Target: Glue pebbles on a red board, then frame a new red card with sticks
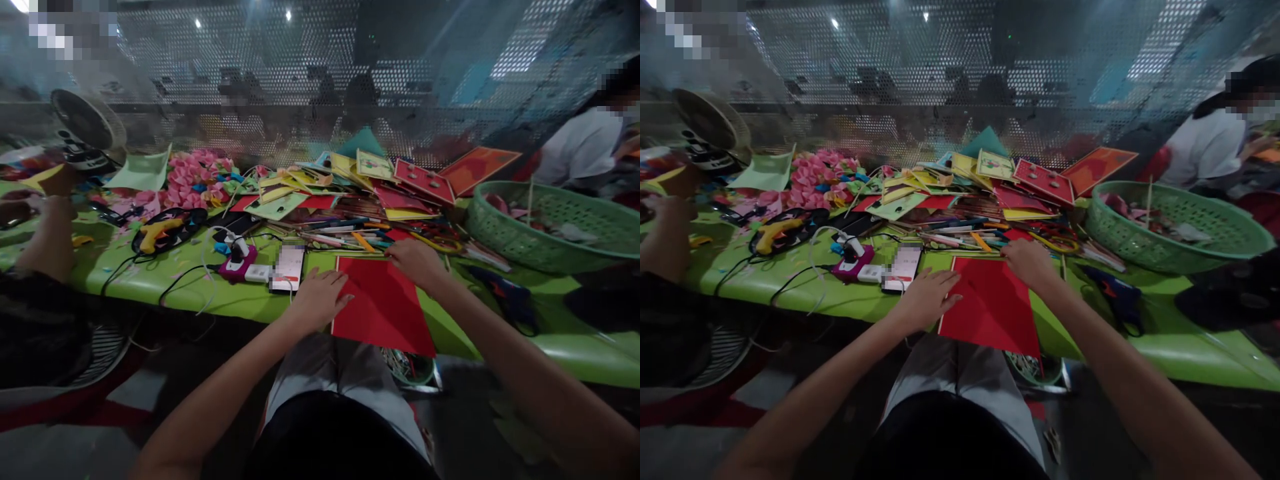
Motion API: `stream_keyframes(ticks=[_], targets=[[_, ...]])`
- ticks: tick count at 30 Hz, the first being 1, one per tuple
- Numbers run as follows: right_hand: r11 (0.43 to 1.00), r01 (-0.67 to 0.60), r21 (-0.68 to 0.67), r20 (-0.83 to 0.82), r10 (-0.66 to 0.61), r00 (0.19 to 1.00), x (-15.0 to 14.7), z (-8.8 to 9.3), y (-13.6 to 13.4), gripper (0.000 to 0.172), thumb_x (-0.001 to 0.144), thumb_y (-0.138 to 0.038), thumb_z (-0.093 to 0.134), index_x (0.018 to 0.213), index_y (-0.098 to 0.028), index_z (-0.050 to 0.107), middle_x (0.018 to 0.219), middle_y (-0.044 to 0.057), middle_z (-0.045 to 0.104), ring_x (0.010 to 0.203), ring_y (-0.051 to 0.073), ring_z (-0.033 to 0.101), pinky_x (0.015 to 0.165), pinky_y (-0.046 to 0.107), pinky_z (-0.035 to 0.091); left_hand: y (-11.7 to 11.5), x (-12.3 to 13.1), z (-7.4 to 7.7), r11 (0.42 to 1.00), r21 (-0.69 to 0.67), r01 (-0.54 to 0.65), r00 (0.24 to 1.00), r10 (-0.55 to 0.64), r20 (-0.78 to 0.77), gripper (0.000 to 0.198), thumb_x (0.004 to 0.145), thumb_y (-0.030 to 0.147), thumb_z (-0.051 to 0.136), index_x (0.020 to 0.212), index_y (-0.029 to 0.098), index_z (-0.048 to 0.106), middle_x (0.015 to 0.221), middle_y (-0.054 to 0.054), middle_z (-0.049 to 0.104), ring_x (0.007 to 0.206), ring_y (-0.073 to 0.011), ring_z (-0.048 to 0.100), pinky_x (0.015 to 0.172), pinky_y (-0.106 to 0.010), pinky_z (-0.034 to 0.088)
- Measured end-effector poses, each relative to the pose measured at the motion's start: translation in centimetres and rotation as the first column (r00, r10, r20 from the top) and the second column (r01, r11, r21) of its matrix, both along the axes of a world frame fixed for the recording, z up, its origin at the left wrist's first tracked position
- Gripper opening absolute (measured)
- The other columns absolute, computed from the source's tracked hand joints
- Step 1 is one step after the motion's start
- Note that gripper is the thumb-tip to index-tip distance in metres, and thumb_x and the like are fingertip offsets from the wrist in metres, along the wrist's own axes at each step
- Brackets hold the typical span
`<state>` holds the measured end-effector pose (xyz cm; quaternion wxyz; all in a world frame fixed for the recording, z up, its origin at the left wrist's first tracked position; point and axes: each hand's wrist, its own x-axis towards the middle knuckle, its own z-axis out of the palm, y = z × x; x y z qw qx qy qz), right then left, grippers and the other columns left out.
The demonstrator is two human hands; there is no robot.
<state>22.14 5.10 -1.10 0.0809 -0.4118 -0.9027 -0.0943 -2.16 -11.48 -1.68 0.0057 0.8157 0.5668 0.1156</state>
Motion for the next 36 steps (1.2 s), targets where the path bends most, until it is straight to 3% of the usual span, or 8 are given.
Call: stream_keyframes(ticks=[8,16,20,23,29,36], targets=[[0.996,-0.067,0.053,0.179,0.057,0.982,-0.2,0.1,0.9,0.018,0.092,-0.011,0.056,0.090,-0.018,0.072,0.088,0.011,0.074,0.086,0.026,0.067,0.067,0.034,0.037,-0.4,-1.3,0.6,0.999,-0.035,0.029,1.000,-0.028,0.009,0.041,0.107,0.043,0.049,0.134,0.016,0.062,0.136,-0.010,0.069,0.124,-0.0269,0.063,0.117,-0.047,0.037],[0.966,-0.240,0.091,0.274,0.207,0.939,0.4,-0.6,2.7,0.017,0.090,-0.005,0.056,0.087,-0.017,0.068,0.083,0.009,0.070,0.081,0.023,0.062,0.064,0.033,0.031,1.4,-1.4,0.0,0.994,-0.055,0.091,0.996,-0.091,0.006,0.053,0.108,0.049,0.042,0.147,0.014,0.053,0.154,-0.011,0.056,0.144,-0.0275,0.049,0.124,-0.049,0.030],[0.951,-0.281,0.129,0.252,0.242,0.937,1.5,-1.4,2.8,0.016,0.092,-0.007,0.055,0.086,-0.018,0.065,0.082,0.007,0.068,0.076,0.023,0.060,0.066,0.034,0.032,1.9,-1.3,-0.1,0.992,-0.103,0.074,0.997,-0.075,-0.014,0.057,0.108,0.050,0.040,0.149,0.012,0.050,0.155,-0.012,0.056,0.143,-0.0279,0.050,0.123,-0.051,0.031],[0.949,-0.294,0.115,0.226,0.263,0.938,1.9,-1.0,2.1,0.017,0.092,-0.005,0.054,0.087,-0.019,0.063,0.080,0.006,0.067,0.075,0.024,0.062,0.067,0.035,0.035,2.0,-1.3,0.0,0.990,-0.124,0.066,0.998,-0.068,-0.012,0.058,0.108,0.052,0.040,0.150,0.013,0.050,0.155,-0.012,0.055,0.143,-0.0282,0.050,0.122,-0.050,0.033],[0.950,-0.311,-0.019,0.207,0.308,0.929,2.2,0.1,0.4,0.022,0.085,-0.001,0.052,0.086,-0.023,0.054,0.078,0.005,0.066,0.072,0.025,0.065,0.064,0.035,0.035,2.2,-1.4,0.1,0.988,-0.138,0.066,0.998,-0.063,0.024,0.059,0.108,0.052,0.038,0.151,0.013,0.049,0.155,-0.012,0.055,0.142,-0.0269,0.050,0.120,-0.048,0.036],[0.949,-0.309,0.055,0.146,0.298,0.943,3.3,-2.2,0.8,0.019,0.086,-0.007,0.054,0.086,-0.025,0.050,0.074,0.001,0.060,0.069,0.026,0.063,0.062,0.036,0.031,2.5,-1.4,0.4,0.984,-0.163,0.067,0.997,-0.061,0.039,0.057,0.108,0.052,0.039,0.150,0.014,0.049,0.156,-0.010,0.055,0.141,-0.0269,0.051,0.119,-0.048,0.035]])
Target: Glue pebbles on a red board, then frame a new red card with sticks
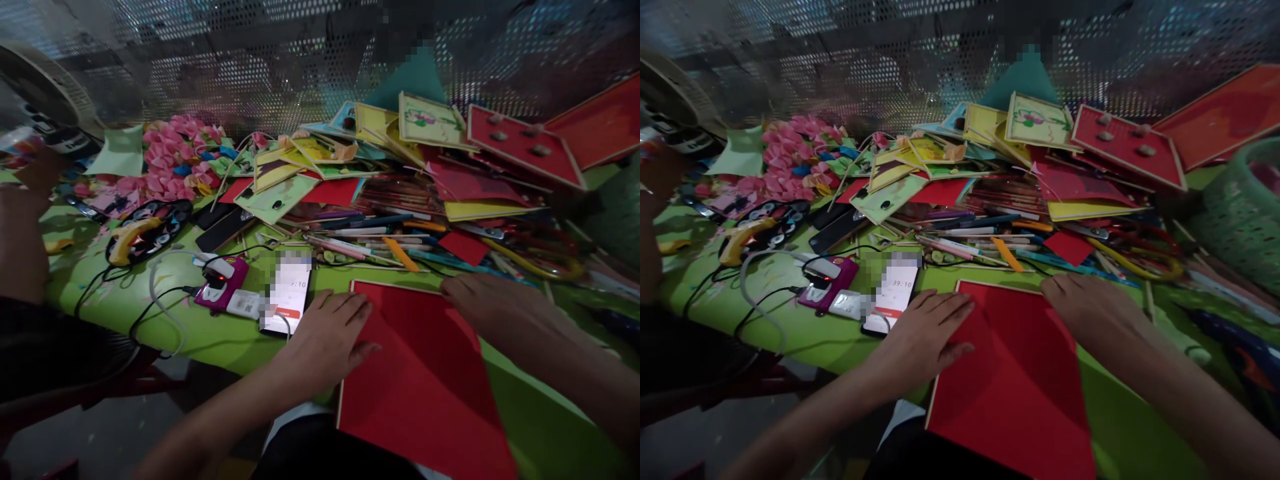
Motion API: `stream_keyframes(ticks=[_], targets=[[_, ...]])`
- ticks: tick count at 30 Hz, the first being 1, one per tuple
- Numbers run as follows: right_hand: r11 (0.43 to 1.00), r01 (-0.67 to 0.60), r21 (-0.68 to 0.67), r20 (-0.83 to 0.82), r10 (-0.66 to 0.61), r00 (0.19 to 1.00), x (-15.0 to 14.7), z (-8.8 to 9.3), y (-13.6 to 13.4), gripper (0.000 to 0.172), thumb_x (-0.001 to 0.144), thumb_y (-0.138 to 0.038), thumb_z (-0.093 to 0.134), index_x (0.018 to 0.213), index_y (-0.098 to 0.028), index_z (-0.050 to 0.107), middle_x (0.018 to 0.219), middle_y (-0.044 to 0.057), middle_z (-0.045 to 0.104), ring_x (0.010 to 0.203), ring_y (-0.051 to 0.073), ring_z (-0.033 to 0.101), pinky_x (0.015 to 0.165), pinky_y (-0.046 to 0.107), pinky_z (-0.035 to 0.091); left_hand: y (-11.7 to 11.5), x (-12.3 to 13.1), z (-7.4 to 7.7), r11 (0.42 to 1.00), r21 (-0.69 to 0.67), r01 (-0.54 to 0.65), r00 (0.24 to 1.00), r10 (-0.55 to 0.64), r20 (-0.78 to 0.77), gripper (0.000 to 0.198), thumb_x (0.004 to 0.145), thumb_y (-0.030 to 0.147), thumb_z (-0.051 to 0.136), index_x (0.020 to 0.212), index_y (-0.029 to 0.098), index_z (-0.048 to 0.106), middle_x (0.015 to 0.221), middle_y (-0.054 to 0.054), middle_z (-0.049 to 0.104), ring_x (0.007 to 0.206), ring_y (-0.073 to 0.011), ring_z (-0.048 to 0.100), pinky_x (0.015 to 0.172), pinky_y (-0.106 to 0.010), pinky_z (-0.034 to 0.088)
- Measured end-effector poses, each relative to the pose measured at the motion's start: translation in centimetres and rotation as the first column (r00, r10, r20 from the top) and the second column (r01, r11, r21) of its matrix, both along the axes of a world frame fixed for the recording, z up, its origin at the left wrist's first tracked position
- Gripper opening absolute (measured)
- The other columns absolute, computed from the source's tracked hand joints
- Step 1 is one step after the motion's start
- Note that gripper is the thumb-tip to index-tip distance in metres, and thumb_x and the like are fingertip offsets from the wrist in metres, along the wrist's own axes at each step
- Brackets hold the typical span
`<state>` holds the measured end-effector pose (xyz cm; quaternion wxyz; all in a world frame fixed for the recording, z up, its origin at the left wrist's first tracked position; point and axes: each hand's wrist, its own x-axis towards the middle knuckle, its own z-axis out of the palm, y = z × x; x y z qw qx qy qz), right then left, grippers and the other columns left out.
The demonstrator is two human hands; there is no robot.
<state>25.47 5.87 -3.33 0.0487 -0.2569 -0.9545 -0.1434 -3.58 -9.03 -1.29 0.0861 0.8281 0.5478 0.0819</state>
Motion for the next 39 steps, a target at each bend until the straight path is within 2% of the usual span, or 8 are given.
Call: stream_keyframes(ticks=[13,19,23,26,29,32,35,39], targets=[[1.000,-0.011,0.010,0.031,0.011,0.999,-0.3,0.9,-0.7,0.019,0.084,-0.007,0.055,0.083,-0.026,0.050,0.073,0.002,0.061,0.070,0.027,0.063,0.065,0.037,0.031,0.1,0.3,0.3,1.000,-0.003,-0.014,0.999,0.014,-0.037,0.060,0.109,0.054,0.034,0.152,0.014,0.047,0.159,-0.012,0.051,0.141,-0.0280,0.050,0.120,-0.051,0.035],[1.000,-0.015,0.008,0.062,0.014,0.998,-0.3,1.0,-0.6,0.023,0.081,-0.002,0.056,0.081,-0.024,0.054,0.074,0.003,0.062,0.071,0.027,0.063,0.065,0.037,0.033,0.6,0.8,0.7,1.000,-0.023,-0.015,0.995,0.013,-0.098,0.064,0.108,0.053,0.039,0.155,0.010,0.042,0.164,-0.014,0.043,0.142,-0.0305,0.048,0.113,-0.050,0.041],[0.999,0.015,-0.029,0.052,-0.013,0.999,-0.5,1.0,-0.8,0.019,0.086,-0.005,0.055,0.083,-0.023,0.059,0.079,0.005,0.064,0.076,0.027,0.064,0.066,0.038,0.035,1.0,1.2,0.9,0.999,-0.036,-0.033,0.992,0.028,-0.125,0.064,0.106,0.054,0.043,0.155,0.012,0.043,0.163,-0.013,0.045,0.136,-0.0322,0.052,0.106,-0.050,0.045],[0.996,0.022,-0.087,-0.005,-0.022,1.000,-0.7,1.1,-0.8,0.016,0.094,-0.015,0.052,0.085,-0.023,0.062,0.079,0.005,0.065,0.077,0.026,0.063,0.066,0.037,0.037,1.2,1.4,0.8,0.998,-0.042,-0.045,0.989,0.039,-0.140,0.065,0.106,0.054,0.045,0.155,0.013,0.043,0.163,-0.013,0.045,0.133,-0.0330,0.053,0.104,-0.050,0.045],[0.991,0.032,-0.129,-0.072,-0.042,0.997,-0.3,1.9,-0.5,0.022,0.102,-0.025,0.048,0.091,-0.022,0.067,0.085,0.005,0.069,0.079,0.023,0.064,0.068,0.035,0.040,1.4,1.4,0.5,0.998,-0.033,-0.049,0.988,0.043,-0.148,0.066,0.105,0.054,0.047,0.156,0.013,0.043,0.162,-0.013,0.047,0.131,-0.0333,0.055,0.104,-0.050,0.045],[0.988,0.051,-0.144,-0.128,-0.070,0.989,0.9,3.6,-0.1,0.028,0.105,-0.030,0.045,0.101,-0.019,0.071,0.095,0.009,0.072,0.088,0.024,0.066,0.073,0.035,0.045,1.5,1.4,0.3,0.999,-0.017,-0.046,0.984,0.043,-0.171,0.067,0.104,0.053,0.051,0.155,0.011,0.045,0.160,-0.014,0.049,0.129,-0.0342,0.057,0.102,-0.050,0.045],[0.981,0.108,-0.164,-0.187,-0.138,0.973,2.4,5.1,0.0,0.033,0.107,-0.035,0.044,0.100,-0.018,0.071,0.096,0.011,0.072,0.093,0.026,0.068,0.077,0.036,0.048,1.6,1.4,0.3,0.999,0.010,-0.040,0.977,0.042,-0.207,0.064,0.105,0.050,0.050,0.155,0.011,0.046,0.160,-0.015,0.049,0.128,-0.0337,0.058,0.101,-0.049,0.045],[0.945,0.120,-0.305,-0.202,-0.187,0.961,3.9,4.9,-0.4,0.029,0.106,-0.034,0.047,0.098,-0.020,0.071,0.099,0.010,0.072,0.095,0.026,0.068,0.081,0.037,0.050,1.7,1.4,0.5,0.999,0.027,-0.037,0.969,0.042,-0.243,0.061,0.105,0.047,0.051,0.155,0.013,0.047,0.159,-0.014,0.050,0.124,-0.0329,0.060,0.100,-0.049,0.047]])
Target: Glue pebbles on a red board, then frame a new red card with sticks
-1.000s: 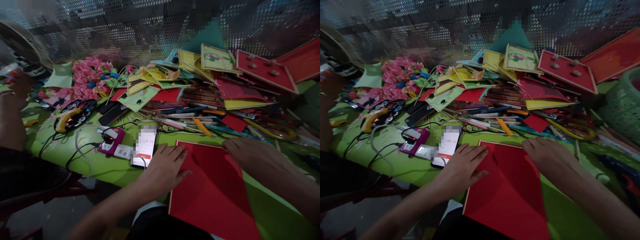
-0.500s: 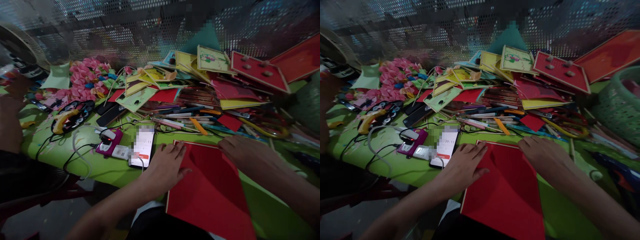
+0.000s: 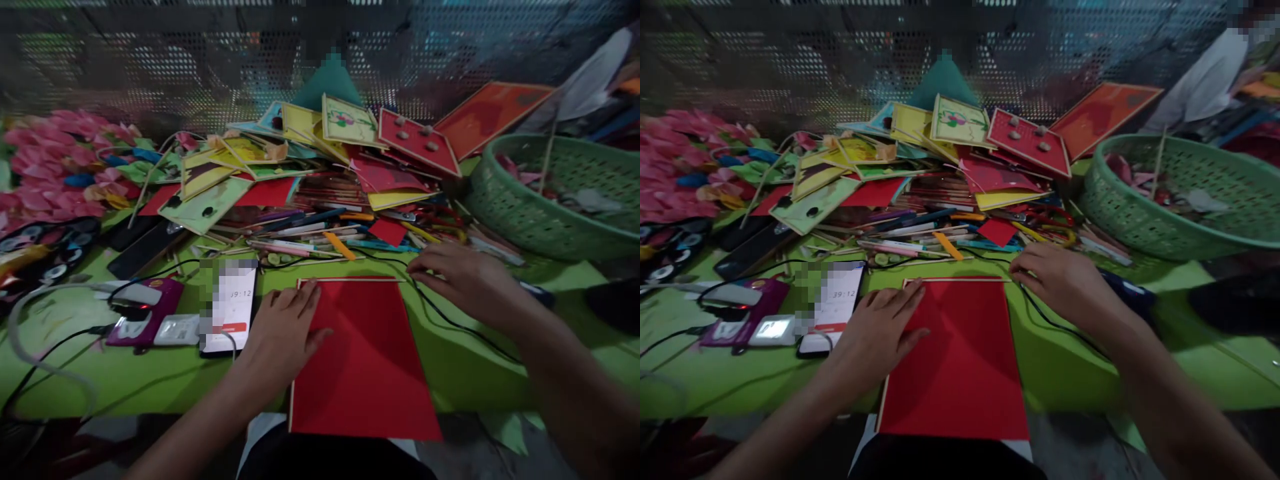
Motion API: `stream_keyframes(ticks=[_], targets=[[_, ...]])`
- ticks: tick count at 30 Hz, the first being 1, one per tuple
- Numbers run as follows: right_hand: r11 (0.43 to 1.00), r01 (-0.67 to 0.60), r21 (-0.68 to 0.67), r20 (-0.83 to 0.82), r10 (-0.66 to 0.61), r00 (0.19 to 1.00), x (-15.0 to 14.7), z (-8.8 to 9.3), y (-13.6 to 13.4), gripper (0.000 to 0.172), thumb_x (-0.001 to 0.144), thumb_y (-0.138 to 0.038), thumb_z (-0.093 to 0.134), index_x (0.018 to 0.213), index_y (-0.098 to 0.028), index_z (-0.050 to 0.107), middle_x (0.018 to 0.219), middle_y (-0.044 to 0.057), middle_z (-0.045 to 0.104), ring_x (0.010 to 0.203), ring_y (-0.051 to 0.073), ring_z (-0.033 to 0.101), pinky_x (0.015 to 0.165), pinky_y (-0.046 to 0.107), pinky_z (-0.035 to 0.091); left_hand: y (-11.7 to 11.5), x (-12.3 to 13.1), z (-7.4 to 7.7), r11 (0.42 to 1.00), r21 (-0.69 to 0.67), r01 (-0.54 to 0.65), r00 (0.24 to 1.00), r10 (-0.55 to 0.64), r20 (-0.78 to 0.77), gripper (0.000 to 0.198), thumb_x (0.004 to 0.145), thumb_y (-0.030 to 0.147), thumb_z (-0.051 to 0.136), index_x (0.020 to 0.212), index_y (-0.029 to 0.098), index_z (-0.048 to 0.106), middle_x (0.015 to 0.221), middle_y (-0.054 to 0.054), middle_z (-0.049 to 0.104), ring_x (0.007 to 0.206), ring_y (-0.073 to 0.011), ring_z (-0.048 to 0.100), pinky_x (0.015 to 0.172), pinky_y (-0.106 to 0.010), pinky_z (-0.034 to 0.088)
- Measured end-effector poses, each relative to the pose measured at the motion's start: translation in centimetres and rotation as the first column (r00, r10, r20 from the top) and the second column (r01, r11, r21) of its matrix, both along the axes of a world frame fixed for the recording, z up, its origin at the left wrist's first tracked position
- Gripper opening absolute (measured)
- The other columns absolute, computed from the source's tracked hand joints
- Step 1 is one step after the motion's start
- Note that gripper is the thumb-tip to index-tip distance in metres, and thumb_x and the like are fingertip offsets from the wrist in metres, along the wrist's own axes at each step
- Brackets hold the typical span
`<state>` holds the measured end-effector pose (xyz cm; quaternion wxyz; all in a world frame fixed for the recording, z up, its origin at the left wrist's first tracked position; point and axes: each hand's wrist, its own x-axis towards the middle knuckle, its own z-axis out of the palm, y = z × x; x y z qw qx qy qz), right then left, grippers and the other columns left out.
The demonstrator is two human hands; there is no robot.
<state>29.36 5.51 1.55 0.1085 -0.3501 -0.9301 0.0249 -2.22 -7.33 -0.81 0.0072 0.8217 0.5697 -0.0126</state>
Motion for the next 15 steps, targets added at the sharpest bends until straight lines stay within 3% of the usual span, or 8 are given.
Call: stream_keyframes(ticks=[6,15], targets=[[0.998,-0.001,-0.061,-0.084,-0.004,0.996,0.2,-2.4,-0.3,0.018,0.102,-0.028,0.054,0.101,-0.023,0.071,0.101,0.008,0.074,0.098,0.025,0.069,0.086,0.038,0.051,0.1,-0.1,0.0,1.000,0.012,0.015,1.000,-0.015,-0.013,0.057,0.105,0.045,0.051,0.153,0.014,0.049,0.159,-0.012,0.051,0.122,-0.0325,0.061,0.100,-0.049,0.048],[0.999,0.029,-0.026,-0.052,-0.030,0.998,-0.7,-2.9,-0.2,0.013,0.099,-0.023,0.058,0.095,-0.021,0.070,0.096,0.007,0.073,0.091,0.024,0.070,0.077,0.034,0.051,0.1,-0.3,-0.4,0.996,0.076,0.039,0.999,-0.039,-0.001,0.057,0.105,0.044,0.050,0.152,0.011,0.050,0.156,-0.014,0.054,0.118,-0.0322,0.061,0.097,-0.048,0.048]])
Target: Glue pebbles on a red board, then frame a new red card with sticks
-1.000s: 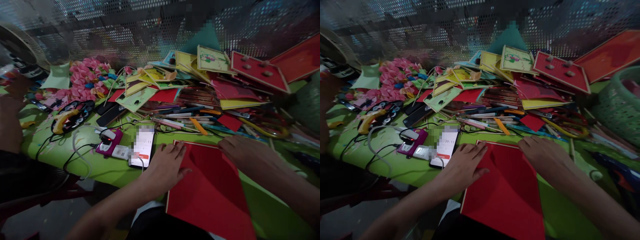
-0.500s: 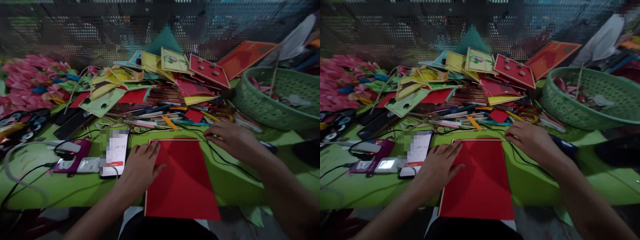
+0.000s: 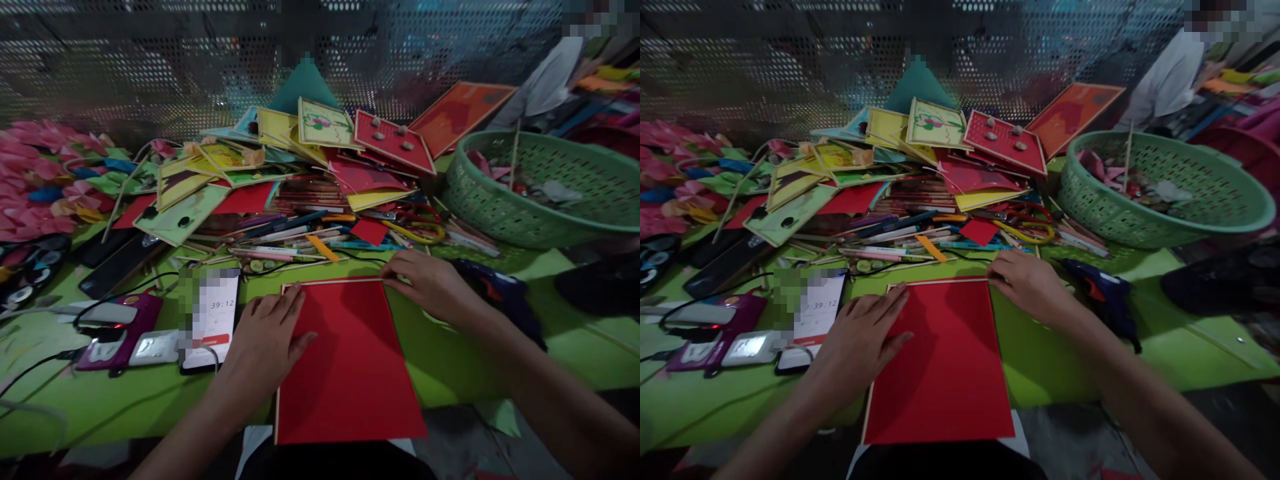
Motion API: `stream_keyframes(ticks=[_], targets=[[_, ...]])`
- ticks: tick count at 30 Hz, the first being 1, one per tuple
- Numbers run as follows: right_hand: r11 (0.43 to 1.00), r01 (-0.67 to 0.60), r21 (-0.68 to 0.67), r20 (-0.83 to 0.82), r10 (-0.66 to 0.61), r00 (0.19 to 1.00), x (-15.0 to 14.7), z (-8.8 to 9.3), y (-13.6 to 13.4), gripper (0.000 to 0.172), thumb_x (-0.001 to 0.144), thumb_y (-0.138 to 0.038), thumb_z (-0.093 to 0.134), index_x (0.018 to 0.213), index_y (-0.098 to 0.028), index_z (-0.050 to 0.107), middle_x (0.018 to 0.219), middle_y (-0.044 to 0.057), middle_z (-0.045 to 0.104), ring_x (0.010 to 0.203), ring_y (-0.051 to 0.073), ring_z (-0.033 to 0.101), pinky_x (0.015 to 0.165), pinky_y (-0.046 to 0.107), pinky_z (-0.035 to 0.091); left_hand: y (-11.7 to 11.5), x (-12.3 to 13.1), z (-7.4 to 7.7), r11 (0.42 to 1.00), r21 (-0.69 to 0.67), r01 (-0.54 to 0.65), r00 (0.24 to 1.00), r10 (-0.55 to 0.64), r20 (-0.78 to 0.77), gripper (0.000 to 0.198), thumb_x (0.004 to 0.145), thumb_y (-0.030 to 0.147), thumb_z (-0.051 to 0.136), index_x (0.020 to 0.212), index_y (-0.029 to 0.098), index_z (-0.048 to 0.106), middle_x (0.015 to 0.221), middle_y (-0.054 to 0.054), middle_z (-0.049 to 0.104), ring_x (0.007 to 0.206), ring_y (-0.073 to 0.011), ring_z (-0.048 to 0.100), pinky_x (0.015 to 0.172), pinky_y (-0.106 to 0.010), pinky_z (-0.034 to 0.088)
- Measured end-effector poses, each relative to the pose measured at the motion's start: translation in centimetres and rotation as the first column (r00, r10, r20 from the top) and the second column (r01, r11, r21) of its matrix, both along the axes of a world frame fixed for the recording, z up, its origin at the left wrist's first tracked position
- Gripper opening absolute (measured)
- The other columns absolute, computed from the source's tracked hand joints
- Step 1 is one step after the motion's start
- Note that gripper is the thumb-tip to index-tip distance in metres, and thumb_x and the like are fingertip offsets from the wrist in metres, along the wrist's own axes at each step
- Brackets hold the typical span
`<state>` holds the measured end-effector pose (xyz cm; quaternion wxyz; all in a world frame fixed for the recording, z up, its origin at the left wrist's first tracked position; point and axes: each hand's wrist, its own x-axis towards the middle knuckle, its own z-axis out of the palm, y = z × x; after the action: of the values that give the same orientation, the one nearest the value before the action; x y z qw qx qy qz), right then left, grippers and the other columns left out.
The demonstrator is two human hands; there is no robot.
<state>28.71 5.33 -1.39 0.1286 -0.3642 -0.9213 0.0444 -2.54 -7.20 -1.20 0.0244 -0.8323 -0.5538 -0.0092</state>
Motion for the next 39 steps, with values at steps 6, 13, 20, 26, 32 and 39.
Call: stream_keyframes(ticks=[6,13,20,26,32,39], targets=[[1.000,-0.002,0.019,0.023,0.002,1.000,-0.2,0.1,0.1,0.013,0.099,-0.021,0.057,0.091,-0.020,0.068,0.092,0.007,0.073,0.087,0.023,0.069,0.074,0.034,0.050,0.1,-0.2,-0.2,1.000,0.022,0.015,1.000,-0.015,0.005,0.058,0.106,0.045,0.047,0.152,0.010,0.050,0.155,-0.015,0.055,0.118,-0.0322,0.061,0.096,-0.048,0.048],[0.996,-0.051,0.077,0.045,0.047,0.998,0.1,0.7,0.0,0.013,0.099,-0.021,0.056,0.091,-0.020,0.066,0.090,0.008,0.071,0.085,0.023,0.066,0.074,0.034,0.049,-0.2,-0.3,-0.6,0.998,0.063,-0.002,0.998,-0.002,0.060,0.051,0.105,0.041,0.052,0.145,0.012,0.057,0.157,-0.015,0.053,0.120,-0.0320,0.060,0.098,-0.048,0.048],[0.977,-0.081,0.198,0.083,0.065,0.994,0.1,4.1,-1.7,0.016,0.103,-0.025,0.053,0.094,-0.019,0.065,0.091,0.007,0.067,0.086,0.023,0.063,0.077,0.034,0.046,-0.5,0.3,2.0,0.985,0.171,-0.014,0.971,-0.028,0.237,0.041,0.106,0.036,0.050,0.142,0.018,0.059,0.151,-0.012,0.059,0.132,-0.0313,0.056,0.109,-0.052,0.039],[0.949,-0.169,0.267,0.157,0.130,0.979,-2.8,6.2,-4.6,0.013,0.099,-0.016,0.056,0.091,-0.018,0.065,0.088,0.006,0.066,0.079,0.022,0.060,0.073,0.035,0.042,0.6,4.1,4.9,0.984,0.171,0.041,0.903,-0.110,0.415,0.033,0.103,0.026,0.053,0.135,0.020,0.061,0.134,-0.007,0.071,0.124,-0.0280,0.061,0.105,-0.048,0.039],[0.896,-0.220,0.385,0.190,0.156,0.969,-4.5,7.0,-6.2,0.017,0.097,-0.012,0.052,0.088,-0.020,0.063,0.082,0.005,0.065,0.073,0.022,0.058,0.069,0.036,0.040,1.7,6.7,5.4,0.996,0.074,0.056,0.889,-0.084,0.451,0.010,0.098,0.021,0.058,0.095,0.019,0.067,0.096,-0.004,0.075,0.094,-0.0250,0.068,0.083,-0.040,0.043],[0.873,-0.226,0.431,0.181,0.162,0.970,-4.6,7.2,-6.6,0.020,0.099,-0.016,0.049,0.084,-0.022,0.060,0.077,0.004,0.061,0.069,0.022,0.057,0.067,0.037,0.040,1.2,6.6,5.2,0.997,0.067,0.030,0.833,-0.062,0.551,0.007,0.096,0.020,0.060,0.091,0.019,0.064,0.092,-0.004,0.075,0.088,-0.0222,0.069,0.075,-0.035,0.041]])
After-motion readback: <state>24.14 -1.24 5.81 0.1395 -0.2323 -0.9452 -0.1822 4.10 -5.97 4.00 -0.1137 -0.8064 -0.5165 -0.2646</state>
